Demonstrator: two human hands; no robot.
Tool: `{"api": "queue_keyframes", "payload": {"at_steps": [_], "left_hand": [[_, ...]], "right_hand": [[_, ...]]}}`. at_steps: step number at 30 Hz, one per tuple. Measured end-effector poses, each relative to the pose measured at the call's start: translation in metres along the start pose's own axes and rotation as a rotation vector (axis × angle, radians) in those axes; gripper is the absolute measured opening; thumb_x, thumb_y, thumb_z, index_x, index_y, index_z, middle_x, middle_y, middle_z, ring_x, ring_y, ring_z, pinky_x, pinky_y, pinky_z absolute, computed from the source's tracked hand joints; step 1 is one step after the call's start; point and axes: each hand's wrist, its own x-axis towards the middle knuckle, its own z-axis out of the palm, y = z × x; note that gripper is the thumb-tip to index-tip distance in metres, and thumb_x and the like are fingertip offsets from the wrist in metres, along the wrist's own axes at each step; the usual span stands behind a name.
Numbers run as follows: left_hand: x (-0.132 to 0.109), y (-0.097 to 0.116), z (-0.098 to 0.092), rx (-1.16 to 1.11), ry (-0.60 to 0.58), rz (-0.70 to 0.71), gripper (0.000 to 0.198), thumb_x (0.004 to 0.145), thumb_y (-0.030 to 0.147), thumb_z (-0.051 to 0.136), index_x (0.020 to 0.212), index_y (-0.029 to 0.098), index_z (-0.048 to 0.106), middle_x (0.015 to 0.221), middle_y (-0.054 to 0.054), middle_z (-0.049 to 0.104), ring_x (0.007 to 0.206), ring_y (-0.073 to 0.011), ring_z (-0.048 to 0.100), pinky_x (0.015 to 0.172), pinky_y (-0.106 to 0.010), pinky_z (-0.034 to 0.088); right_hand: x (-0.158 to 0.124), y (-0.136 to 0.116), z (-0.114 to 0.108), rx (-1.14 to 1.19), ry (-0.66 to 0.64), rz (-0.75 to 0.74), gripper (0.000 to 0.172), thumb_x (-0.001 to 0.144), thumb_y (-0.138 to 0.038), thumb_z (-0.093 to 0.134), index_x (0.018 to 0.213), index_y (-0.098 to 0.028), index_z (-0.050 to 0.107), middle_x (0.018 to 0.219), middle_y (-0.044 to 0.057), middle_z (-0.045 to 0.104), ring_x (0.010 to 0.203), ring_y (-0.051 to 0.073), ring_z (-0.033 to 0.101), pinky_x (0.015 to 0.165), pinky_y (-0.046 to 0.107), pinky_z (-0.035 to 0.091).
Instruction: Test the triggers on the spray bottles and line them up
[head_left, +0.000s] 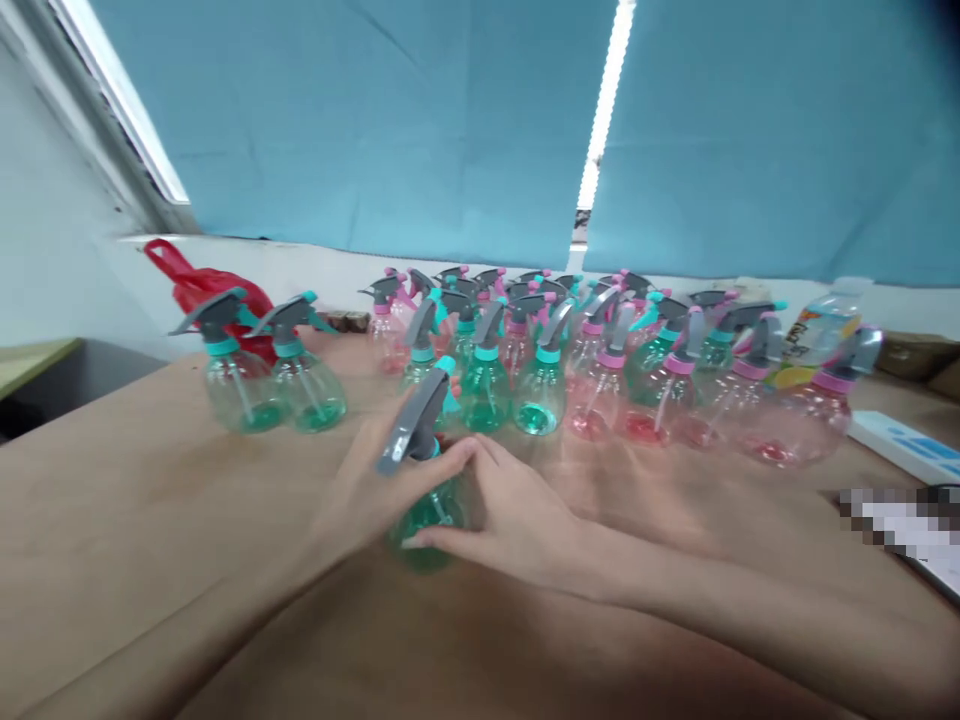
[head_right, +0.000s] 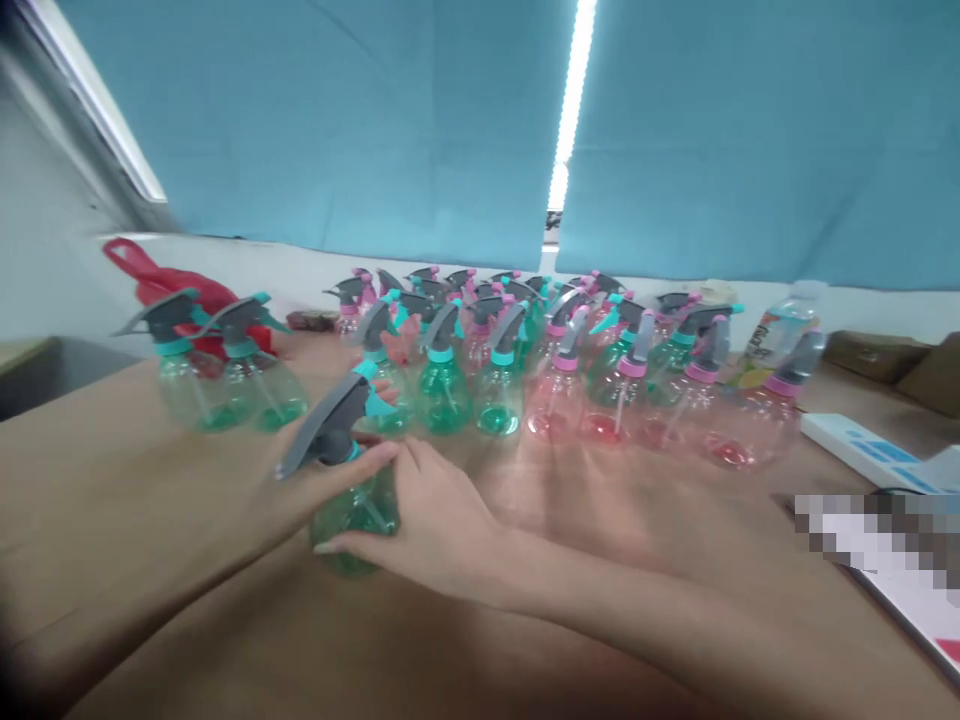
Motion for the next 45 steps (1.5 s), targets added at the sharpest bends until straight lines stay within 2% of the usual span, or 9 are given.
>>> {"api": "queue_keyframes", "payload": {"at_steps": [4,7,13,17,21,24,31,40,45], "left_hand": [[-0.011,-0.030,-0.034,0.063,0.143,-0.051,0.031,0.078,0.047,0.069,0.098,0.024,0.060,0.077,0.002,0.066,0.069,-0.0193,0.063,0.060,-0.030,0.050],[-0.019,-0.054,-0.056,0.083,0.230,-0.042,0.047,0.079,0.052,0.068,0.114,0.023,0.057,0.092,-0.002,0.068,0.085,-0.0221,0.065,0.076,-0.034,0.053],[-0.011,-0.089,-0.080,0.307,0.260,-0.015,0.038,0.086,0.053,0.060,0.102,0.019,0.064,0.098,-0.007,0.068,0.093,-0.0259,0.065,0.080,-0.038,0.051],[0.008,-0.093,-0.083,0.361,0.225,-0.002,0.035,0.086,0.050,0.061,0.100,0.018,0.066,0.093,-0.007,0.069,0.089,-0.0261,0.065,0.079,-0.038,0.051],[0.025,-0.089,-0.082,0.381,0.164,-0.008,0.030,0.085,0.044,0.063,0.102,0.018,0.066,0.093,-0.008,0.071,0.086,-0.0268,0.068,0.078,-0.037,0.052],[0.034,-0.087,-0.082,0.386,0.133,-0.015,0.028,0.084,0.042,0.065,0.099,0.018,0.066,0.092,-0.009,0.073,0.084,-0.0286,0.069,0.078,-0.039,0.053],[0.051,-0.091,-0.077,0.339,0.093,-0.007,0.024,0.085,0.029,0.063,0.106,0.018,0.064,0.092,-0.008,0.074,0.090,-0.0287,0.072,0.076,-0.037,0.056],[0.073,-0.104,-0.070,0.325,0.126,-0.024,0.014,0.083,0.023,0.064,0.096,0.018,0.066,0.090,-0.010,0.074,0.092,-0.0306,0.071,0.079,-0.040,0.056],[0.078,-0.111,-0.066,0.316,0.159,-0.041,0.016,0.086,0.021,0.061,0.100,0.015,0.065,0.101,-0.012,0.073,0.100,-0.0285,0.070,0.086,-0.040,0.054]], "right_hand": [[0.029,-0.010,0.030,-0.010,-0.007,-0.100,0.063,0.078,-0.049,0.075,0.128,-0.019,0.050,0.120,0.012,0.062,0.116,0.029,0.057,0.097,0.048,0.047],[0.054,-0.013,0.045,-0.026,-0.039,-0.116,0.059,0.079,-0.046,0.074,0.125,-0.016,0.052,0.119,0.013,0.062,0.117,0.028,0.056,0.099,0.046,0.046],[0.097,-0.009,0.058,-0.096,-0.089,-0.140,0.054,0.086,-0.045,0.068,0.128,-0.016,0.052,0.123,0.013,0.061,0.114,0.025,0.058,0.093,0.040,0.048],[0.104,-0.001,0.051,-0.211,-0.040,-0.092,0.056,0.086,-0.050,0.067,0.130,-0.019,0.051,0.126,0.012,0.062,0.108,0.026,0.061,0.088,0.040,0.050],[0.093,0.008,0.030,-0.379,0.067,0.012,0.030,0.094,-0.046,0.056,0.105,-0.020,0.064,0.105,0.010,0.071,0.092,0.029,0.066,0.077,0.041,0.050],[0.084,0.014,0.016,-0.486,0.148,0.074,0.027,0.096,-0.042,0.052,0.098,-0.019,0.066,0.100,0.010,0.071,0.088,0.032,0.067,0.072,0.042,0.049],[0.091,0.028,0.013,-0.560,0.238,0.171,0.049,0.091,-0.044,0.056,0.130,-0.013,0.055,0.124,0.019,0.063,0.094,0.039,0.067,0.077,0.052,0.051],[0.112,0.047,0.024,-0.401,0.196,0.249,0.078,0.087,-0.057,0.056,0.145,-0.008,0.039,0.117,0.023,0.067,0.105,0.040,0.064,0.080,0.051,0.053],[0.123,0.048,0.027,-0.297,0.166,0.265,0.073,0.086,-0.058,0.058,0.140,-0.012,0.044,0.111,0.020,0.069,0.105,0.038,0.064,0.079,0.048,0.052]]}}
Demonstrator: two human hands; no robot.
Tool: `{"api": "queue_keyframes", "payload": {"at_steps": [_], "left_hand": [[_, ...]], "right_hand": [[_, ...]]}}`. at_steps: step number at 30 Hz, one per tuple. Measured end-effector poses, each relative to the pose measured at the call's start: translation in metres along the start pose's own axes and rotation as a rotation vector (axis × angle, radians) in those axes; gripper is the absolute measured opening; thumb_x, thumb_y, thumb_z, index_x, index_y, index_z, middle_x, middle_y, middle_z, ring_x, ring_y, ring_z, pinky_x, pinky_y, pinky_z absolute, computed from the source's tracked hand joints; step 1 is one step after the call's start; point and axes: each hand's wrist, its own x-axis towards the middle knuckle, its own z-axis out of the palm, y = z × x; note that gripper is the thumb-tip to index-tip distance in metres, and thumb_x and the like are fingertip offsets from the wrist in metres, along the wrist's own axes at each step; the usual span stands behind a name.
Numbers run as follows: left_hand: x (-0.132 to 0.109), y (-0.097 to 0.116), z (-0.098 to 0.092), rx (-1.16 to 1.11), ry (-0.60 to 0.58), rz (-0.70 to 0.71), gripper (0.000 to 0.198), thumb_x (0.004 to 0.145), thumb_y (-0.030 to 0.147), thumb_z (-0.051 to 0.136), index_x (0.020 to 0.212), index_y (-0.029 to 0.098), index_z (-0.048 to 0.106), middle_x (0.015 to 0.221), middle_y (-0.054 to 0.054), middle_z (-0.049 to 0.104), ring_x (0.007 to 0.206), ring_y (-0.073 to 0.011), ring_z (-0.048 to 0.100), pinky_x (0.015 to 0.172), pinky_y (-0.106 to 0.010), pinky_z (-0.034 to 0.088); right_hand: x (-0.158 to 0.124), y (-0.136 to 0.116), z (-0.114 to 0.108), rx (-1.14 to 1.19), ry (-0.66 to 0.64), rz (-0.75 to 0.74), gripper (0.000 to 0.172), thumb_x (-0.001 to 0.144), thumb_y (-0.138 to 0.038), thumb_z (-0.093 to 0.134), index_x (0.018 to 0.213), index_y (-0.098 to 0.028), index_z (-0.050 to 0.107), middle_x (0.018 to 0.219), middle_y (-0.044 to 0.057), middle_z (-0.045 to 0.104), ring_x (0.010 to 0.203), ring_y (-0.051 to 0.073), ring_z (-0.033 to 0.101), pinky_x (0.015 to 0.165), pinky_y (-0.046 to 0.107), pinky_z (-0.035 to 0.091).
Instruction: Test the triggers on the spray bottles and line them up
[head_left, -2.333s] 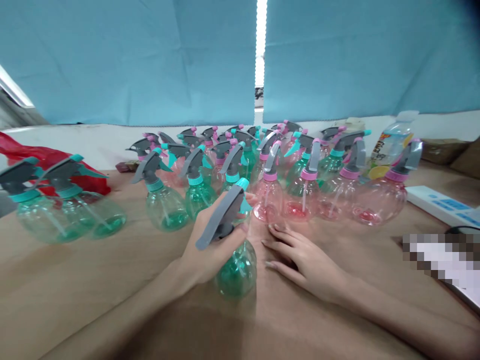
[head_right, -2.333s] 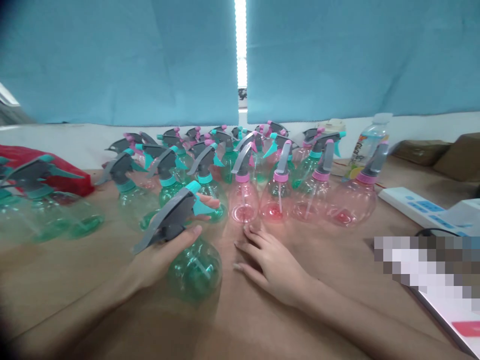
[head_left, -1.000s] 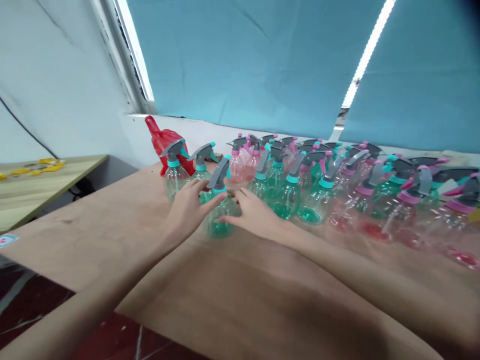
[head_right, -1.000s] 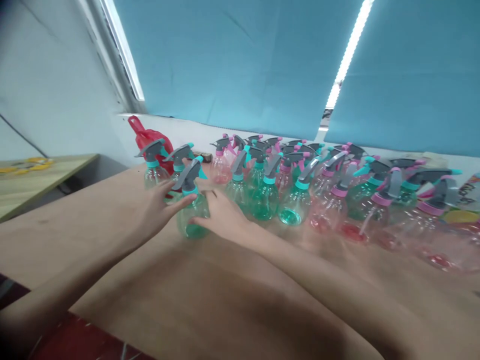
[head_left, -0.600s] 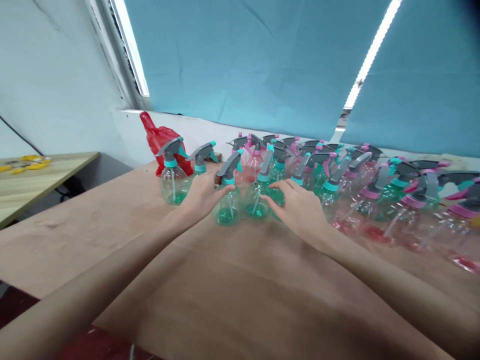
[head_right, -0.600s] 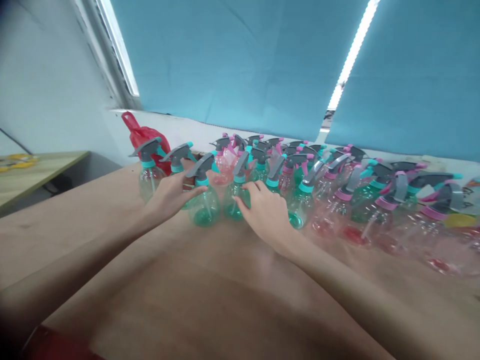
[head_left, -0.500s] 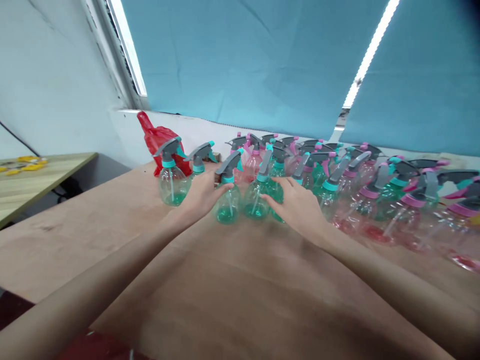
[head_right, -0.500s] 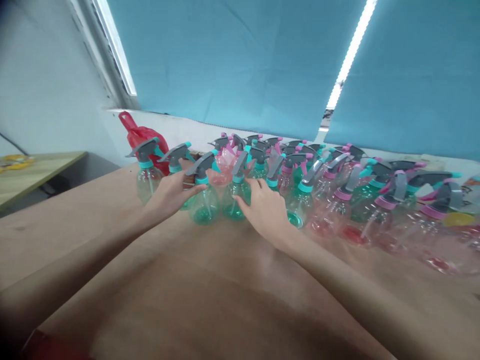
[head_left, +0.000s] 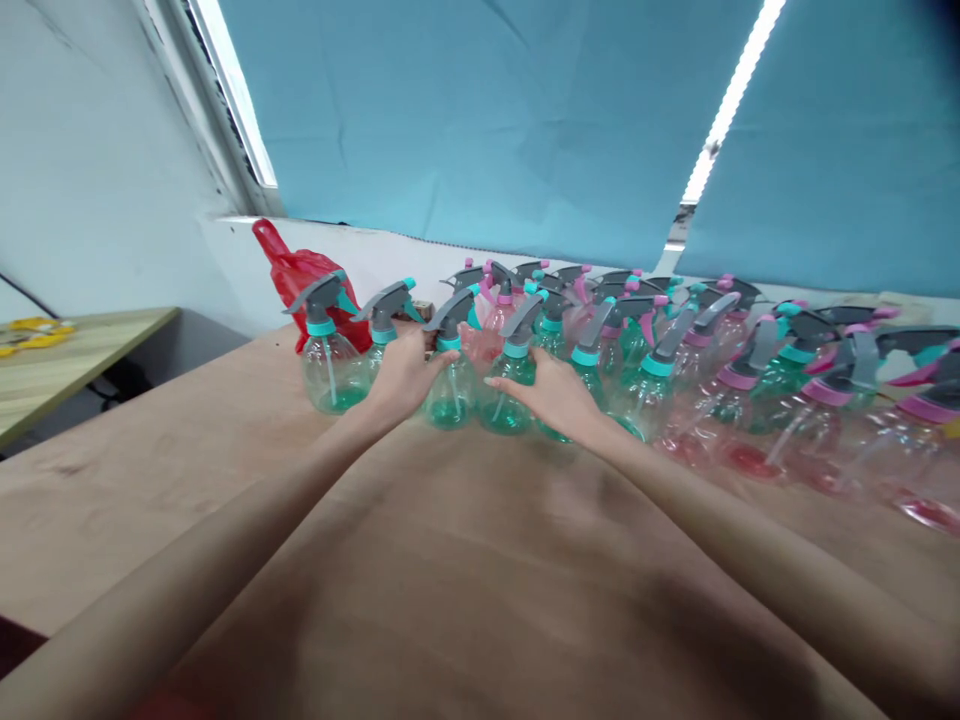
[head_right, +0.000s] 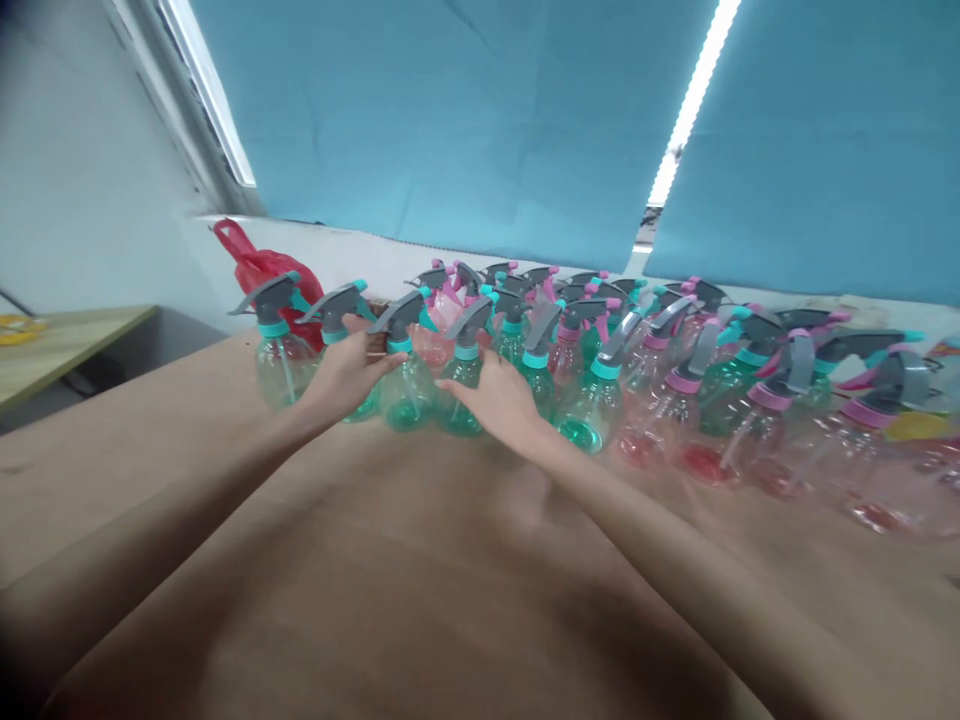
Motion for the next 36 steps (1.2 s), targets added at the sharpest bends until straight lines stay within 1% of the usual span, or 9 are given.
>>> {"api": "queue_keyframes", "payload": {"at_steps": [4,8,13,16,18,23,27,31,36], "left_hand": [[-0.002,-0.001,0.004,0.008,0.020,-0.026,0.026,0.087,0.024,0.061,0.110,0.011,0.062,0.111,-0.017,0.070,0.104,-0.0300,0.068,0.090,-0.042,0.053],[-0.010,0.001,0.003,0.019,0.034,-0.037,0.032,0.090,0.030,0.058,0.117,0.013,0.060,0.123,-0.017,0.066,0.115,-0.0301,0.062,0.097,-0.043,0.050],[-0.046,0.008,-0.009,0.037,0.025,-0.073,0.049,0.090,0.032,0.055,0.133,0.011,0.049,0.133,-0.019,0.060,0.121,-0.0304,0.059,0.099,-0.044,0.049],[-0.073,0.016,-0.018,0.060,-0.027,-0.114,0.047,0.086,0.038,0.058,0.123,0.009,0.059,0.124,-0.020,0.065,0.110,-0.0357,0.065,0.092,-0.051,0.052],[-0.085,0.024,-0.020,0.044,-0.062,-0.124,0.047,0.087,0.046,0.056,0.117,0.011,0.062,0.121,-0.018,0.067,0.103,-0.0337,0.068,0.089,-0.050,0.054],[-0.093,0.059,-0.009,-0.166,-0.177,-0.059,0.067,0.079,0.056,0.065,0.133,0.018,0.050,0.135,-0.014,0.059,0.123,-0.0319,0.056,0.100,-0.049,0.049],[-0.092,0.101,0.004,-0.428,-0.244,0.013,0.074,0.076,0.045,0.072,0.139,0.022,0.040,0.140,-0.013,0.054,0.121,-0.0305,0.059,0.098,-0.045,0.051],[-0.100,0.140,0.017,-0.596,-0.329,0.096,0.049,0.084,0.038,0.067,0.127,0.025,0.048,0.127,-0.008,0.063,0.106,-0.0255,0.067,0.090,-0.041,0.056],[-0.107,0.171,0.043,-0.699,-0.299,0.152,0.032,0.088,0.023,0.059,0.119,0.024,0.053,0.119,-0.005,0.065,0.106,-0.0226,0.066,0.089,-0.036,0.056]], "right_hand": [[0.003,-0.001,-0.005,0.071,-0.111,0.031,0.066,0.087,-0.056,0.058,0.134,-0.012,0.049,0.082,0.012,0.071,0.080,0.033,0.070,0.067,0.044,0.054],[0.005,0.003,-0.015,0.147,-0.250,0.039,0.077,0.084,-0.058,0.060,0.140,-0.009,0.043,0.062,0.004,0.066,0.055,0.026,0.067,0.050,0.038,0.052],[0.003,0.006,-0.025,0.205,-0.344,-0.003,0.074,0.084,-0.057,0.062,0.141,-0.014,0.043,0.072,0.006,0.070,0.054,0.025,0.067,0.045,0.036,0.052],[-0.004,0.007,-0.028,0.225,-0.359,-0.055,0.066,0.085,-0.056,0.061,0.137,-0.018,0.046,0.082,0.007,0.072,0.056,0.024,0.068,0.051,0.038,0.054],[-0.013,0.007,-0.030,0.233,-0.358,-0.086,0.064,0.085,-0.058,0.062,0.134,-0.019,0.049,0.093,0.010,0.073,0.067,0.027,0.070,0.058,0.041,0.056],[-0.055,0.003,-0.042,0.239,-0.289,-0.243,0.056,0.085,-0.058,0.063,0.126,-0.022,0.052,0.123,0.012,0.064,0.107,0.032,0.063,0.084,0.044,0.053],[-0.097,-0.002,-0.061,0.187,-0.311,-0.217,0.061,0.078,-0.066,0.066,0.117,-0.021,0.055,0.109,0.010,0.068,0.090,0.030,0.067,0.071,0.042,0.055],[-0.127,0.001,-0.080,0.124,-0.337,-0.255,0.066,0.076,-0.068,0.066,0.123,-0.023,0.056,0.115,0.009,0.066,0.086,0.029,0.068,0.064,0.039,0.054],[-0.147,0.022,-0.093,0.013,-0.207,-0.312,0.065,0.075,-0.074,0.061,0.111,-0.021,0.063,0.100,0.010,0.069,0.083,0.030,0.067,0.069,0.042,0.053]]}}
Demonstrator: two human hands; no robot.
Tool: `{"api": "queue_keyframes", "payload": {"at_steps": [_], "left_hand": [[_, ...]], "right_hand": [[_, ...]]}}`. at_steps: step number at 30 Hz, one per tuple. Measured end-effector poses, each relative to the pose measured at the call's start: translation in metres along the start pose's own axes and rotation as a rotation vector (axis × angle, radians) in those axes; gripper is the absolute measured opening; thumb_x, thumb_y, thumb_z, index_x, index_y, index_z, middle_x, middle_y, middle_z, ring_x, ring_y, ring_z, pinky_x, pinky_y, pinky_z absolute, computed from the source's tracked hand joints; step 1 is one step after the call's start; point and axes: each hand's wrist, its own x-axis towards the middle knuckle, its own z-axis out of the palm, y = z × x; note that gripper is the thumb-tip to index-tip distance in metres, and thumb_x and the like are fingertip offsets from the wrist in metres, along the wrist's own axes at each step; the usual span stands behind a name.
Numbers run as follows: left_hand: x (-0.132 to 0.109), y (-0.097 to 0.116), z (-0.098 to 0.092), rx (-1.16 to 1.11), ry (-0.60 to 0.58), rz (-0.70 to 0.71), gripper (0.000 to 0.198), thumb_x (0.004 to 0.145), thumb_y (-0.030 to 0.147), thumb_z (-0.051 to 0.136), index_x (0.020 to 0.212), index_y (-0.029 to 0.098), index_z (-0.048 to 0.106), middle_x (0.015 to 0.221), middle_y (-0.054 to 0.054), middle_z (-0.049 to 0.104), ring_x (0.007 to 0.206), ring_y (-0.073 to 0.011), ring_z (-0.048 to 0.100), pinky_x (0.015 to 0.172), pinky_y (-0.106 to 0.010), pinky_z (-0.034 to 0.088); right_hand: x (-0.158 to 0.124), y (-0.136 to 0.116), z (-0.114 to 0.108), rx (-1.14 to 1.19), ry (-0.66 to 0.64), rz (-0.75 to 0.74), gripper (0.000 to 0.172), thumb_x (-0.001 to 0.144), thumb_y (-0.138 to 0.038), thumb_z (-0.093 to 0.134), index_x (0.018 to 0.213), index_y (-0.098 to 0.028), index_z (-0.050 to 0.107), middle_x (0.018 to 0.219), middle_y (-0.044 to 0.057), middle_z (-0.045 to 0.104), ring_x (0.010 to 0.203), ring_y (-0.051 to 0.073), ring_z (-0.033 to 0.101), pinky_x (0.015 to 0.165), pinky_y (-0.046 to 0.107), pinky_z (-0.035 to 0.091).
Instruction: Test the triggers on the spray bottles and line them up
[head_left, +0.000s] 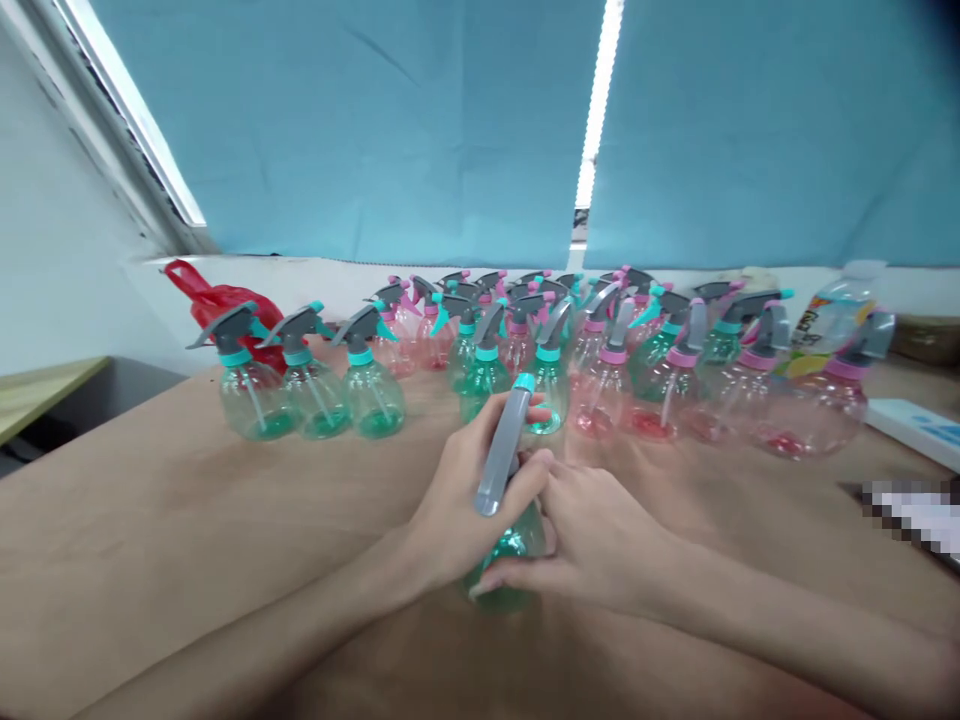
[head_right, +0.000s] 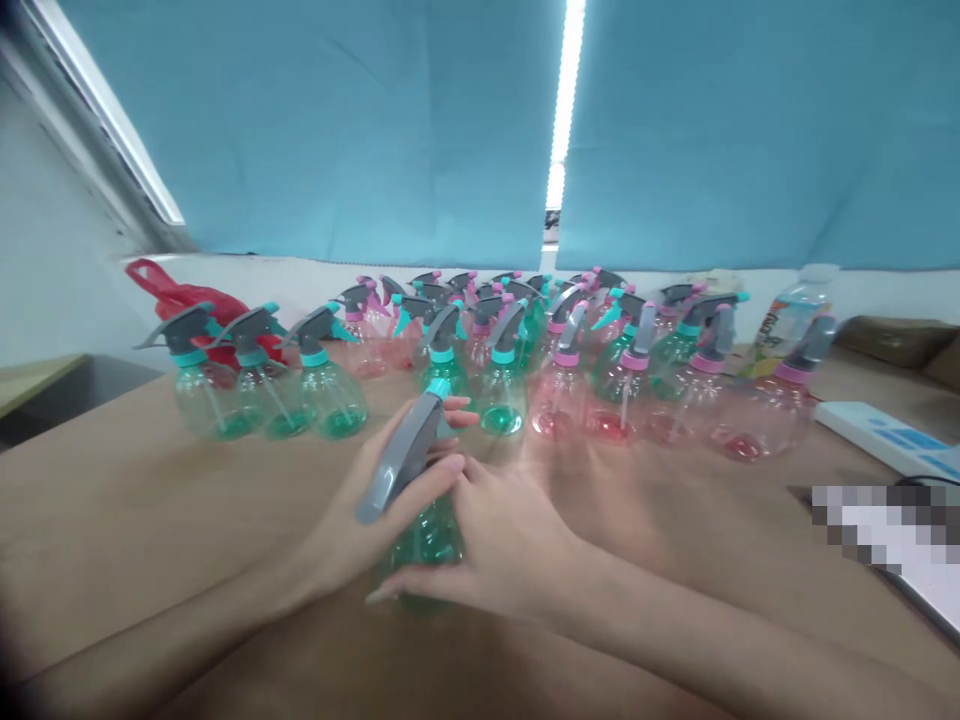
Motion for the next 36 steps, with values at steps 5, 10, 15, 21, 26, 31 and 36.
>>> {"api": "queue_keyframes", "payload": {"at_steps": [5,10,15,21,26,31,36], "left_hand": [[0.014,-0.007,0.029,-0.009,0.045,0.059,0.031,0.085,0.020,0.054,0.117,0.019,0.054,0.106,-0.006,0.066,0.106,-0.0239,0.064,0.087,-0.037,0.054],[0.030,-0.007,0.042,0.044,0.036,0.056,0.020,0.082,0.020,0.050,0.101,0.019,0.057,0.074,0.002,0.057,0.083,-0.0199,0.063,0.072,-0.032,0.052],[0.040,0.000,0.048,0.028,-0.004,0.049,0.011,0.080,0.019,0.046,0.089,0.022,0.052,0.069,0.005,0.052,0.056,-0.0118,0.050,0.054,-0.026,0.044],[0.047,-0.003,0.047,0.026,-0.059,0.052,0.022,0.078,0.019,0.047,0.099,0.022,0.053,0.071,0.004,0.055,0.058,-0.0131,0.053,0.056,-0.026,0.048],[0.048,-0.007,0.043,-0.006,-0.086,0.060,0.030,0.079,0.018,0.050,0.108,0.022,0.056,0.095,-0.002,0.066,0.075,-0.0162,0.064,0.074,-0.030,0.056],[0.048,-0.007,0.044,0.006,-0.060,0.034,0.035,0.075,0.018,0.050,0.109,0.023,0.059,0.099,-0.002,0.070,0.075,-0.0163,0.065,0.071,-0.027,0.056],[0.050,-0.005,0.045,-0.002,-0.053,-0.003,0.039,0.070,0.015,0.050,0.107,0.023,0.061,0.103,-0.003,0.070,0.070,-0.0146,0.063,0.069,-0.027,0.055]], "right_hand": [[-0.022,0.028,-0.007,-0.004,0.041,0.009,0.075,0.079,-0.078,0.051,0.115,-0.013,0.058,0.097,0.013,0.068,0.082,0.032,0.067,0.064,0.045,0.054],[-0.048,0.074,-0.012,-0.014,-0.035,-0.008,0.077,0.083,-0.072,0.054,0.133,-0.014,0.048,0.121,0.019,0.063,0.107,0.035,0.062,0.085,0.052,0.052],[-0.078,0.126,-0.009,-0.042,-0.107,0.062,0.079,0.083,-0.068,0.059,0.138,-0.013,0.047,0.138,0.022,0.055,0.123,0.036,0.054,0.100,0.053,0.046],[-0.091,0.145,-0.003,-0.080,-0.139,0.112,0.081,0.084,-0.068,0.057,0.145,-0.016,0.044,0.152,0.018,0.040,0.139,0.036,0.037,0.109,0.057,0.038],[-0.093,0.144,-0.002,-0.073,-0.150,0.119,0.074,0.089,-0.064,0.054,0.146,-0.018,0.043,0.155,0.014,0.036,0.141,0.034,0.033,0.111,0.057,0.036],[-0.096,0.146,-0.003,-0.041,-0.154,0.145,0.069,0.090,-0.060,0.055,0.147,-0.022,0.042,0.154,0.009,0.038,0.142,0.031,0.033,0.113,0.053,0.035],[-0.098,0.149,-0.003,0.009,-0.139,0.159,0.066,0.091,-0.055,0.057,0.148,-0.026,0.040,0.156,0.005,0.036,0.143,0.028,0.032,0.115,0.051,0.032]]}}
